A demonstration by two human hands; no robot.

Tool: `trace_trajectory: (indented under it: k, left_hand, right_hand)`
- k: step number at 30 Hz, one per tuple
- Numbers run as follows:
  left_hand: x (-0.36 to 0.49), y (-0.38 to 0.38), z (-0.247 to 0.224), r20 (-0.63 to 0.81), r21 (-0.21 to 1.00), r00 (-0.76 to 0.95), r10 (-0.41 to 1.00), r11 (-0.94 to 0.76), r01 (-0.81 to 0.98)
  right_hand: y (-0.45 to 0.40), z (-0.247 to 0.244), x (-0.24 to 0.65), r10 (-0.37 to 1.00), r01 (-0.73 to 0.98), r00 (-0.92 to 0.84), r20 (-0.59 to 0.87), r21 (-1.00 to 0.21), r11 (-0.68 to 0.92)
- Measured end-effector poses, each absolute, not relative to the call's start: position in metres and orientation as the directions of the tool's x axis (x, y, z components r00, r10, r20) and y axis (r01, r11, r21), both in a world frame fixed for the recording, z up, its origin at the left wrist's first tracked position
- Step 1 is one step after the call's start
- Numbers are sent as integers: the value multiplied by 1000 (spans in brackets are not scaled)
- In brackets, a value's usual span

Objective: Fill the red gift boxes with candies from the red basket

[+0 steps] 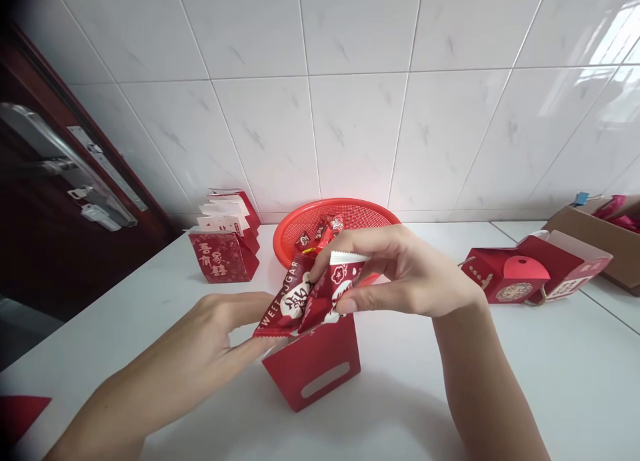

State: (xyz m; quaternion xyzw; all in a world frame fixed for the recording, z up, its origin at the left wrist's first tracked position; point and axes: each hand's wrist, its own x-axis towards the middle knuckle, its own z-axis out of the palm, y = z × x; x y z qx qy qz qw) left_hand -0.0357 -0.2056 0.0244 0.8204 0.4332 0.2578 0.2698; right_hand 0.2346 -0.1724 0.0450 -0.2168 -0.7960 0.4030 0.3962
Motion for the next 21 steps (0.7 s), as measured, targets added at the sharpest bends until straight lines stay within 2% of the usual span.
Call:
trace_trajectory:
  k: [4, 11, 16, 21]
  left_hand:
    - [-29, -198, 23, 66, 698, 553, 831, -434, 569]
    - [-29, -192, 25, 47, 770, 606, 794, -415, 485]
    - [-32, -191, 27, 28, 699, 606, 795, -449, 556]
    - [-37, -191, 28, 102, 633, 601, 793, -518, 575]
  right_hand:
    - [-173, 46, 237, 642, 62, -630, 437, -796, 602]
    - [-177, 46, 226, 559, 150, -768, 312, -761, 631]
    - [-176, 40, 218, 651, 421, -744, 151, -651, 632]
    - [-177, 41, 222, 669, 528, -741, 54, -568, 631]
